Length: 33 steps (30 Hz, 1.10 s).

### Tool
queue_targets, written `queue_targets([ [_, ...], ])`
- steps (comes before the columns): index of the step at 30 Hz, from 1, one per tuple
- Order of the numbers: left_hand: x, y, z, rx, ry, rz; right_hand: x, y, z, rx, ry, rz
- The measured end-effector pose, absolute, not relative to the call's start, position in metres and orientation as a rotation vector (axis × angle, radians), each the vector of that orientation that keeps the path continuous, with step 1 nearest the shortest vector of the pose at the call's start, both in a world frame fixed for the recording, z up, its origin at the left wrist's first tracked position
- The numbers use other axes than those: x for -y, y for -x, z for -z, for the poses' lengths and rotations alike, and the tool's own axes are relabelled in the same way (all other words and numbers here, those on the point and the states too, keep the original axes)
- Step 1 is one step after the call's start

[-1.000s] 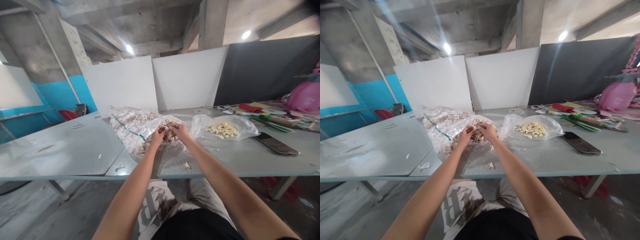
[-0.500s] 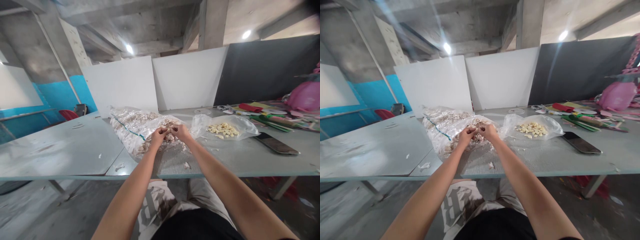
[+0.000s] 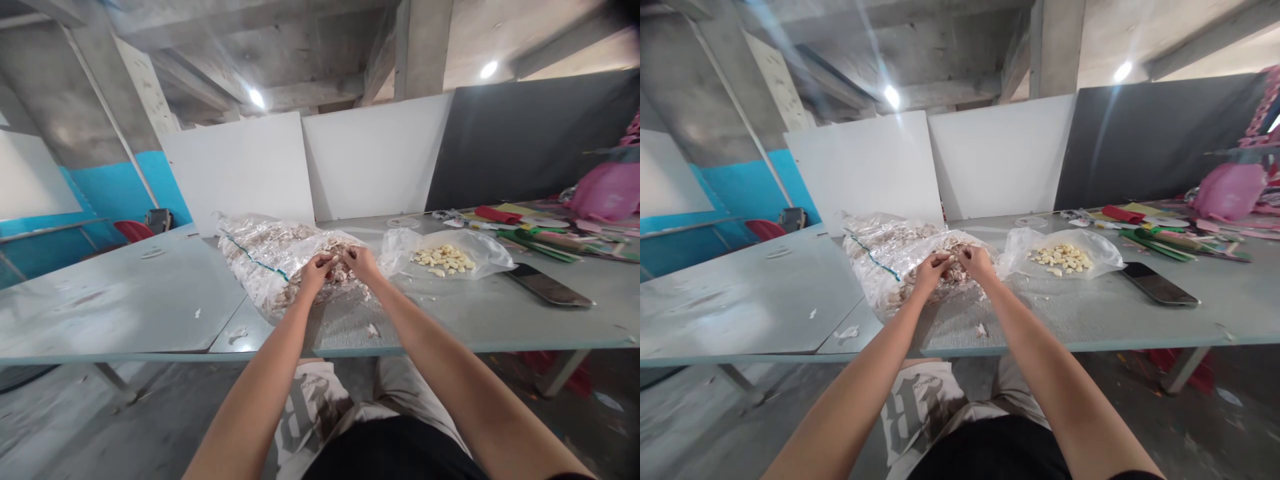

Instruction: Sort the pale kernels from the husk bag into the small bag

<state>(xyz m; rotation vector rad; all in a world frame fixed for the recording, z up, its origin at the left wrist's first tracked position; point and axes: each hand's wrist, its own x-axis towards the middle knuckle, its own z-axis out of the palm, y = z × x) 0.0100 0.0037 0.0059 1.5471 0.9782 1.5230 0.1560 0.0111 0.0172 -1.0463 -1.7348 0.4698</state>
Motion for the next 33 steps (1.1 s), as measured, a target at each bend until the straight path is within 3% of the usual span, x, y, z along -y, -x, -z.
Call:
queue_targets([
  [4,-0.0030,-0.0087,-0.0062,-1.010,-1.577,-1.524,-0.0081,-0.1580,-0.0215,1.773,1.031,-0.511],
  [13,0.0034,-0.0073,-0.0105,-1.119,-1.712,-1.476,-0.0067,-0.1616,-0.0229,1.903,1.091,-0.222],
  [26,-0.0015,-0.0065,-0.0076,-1.055,-1.594,-1.528,-0.0106,-0.1567,-0.0168,1.835,0.985,-0.533],
  [33,-0.0001,-0.0088,-0.0087,-1.037,-1.564,-1.507,-0.0085,-0.1562,-0.0193,1.863,1.086,-0.404],
])
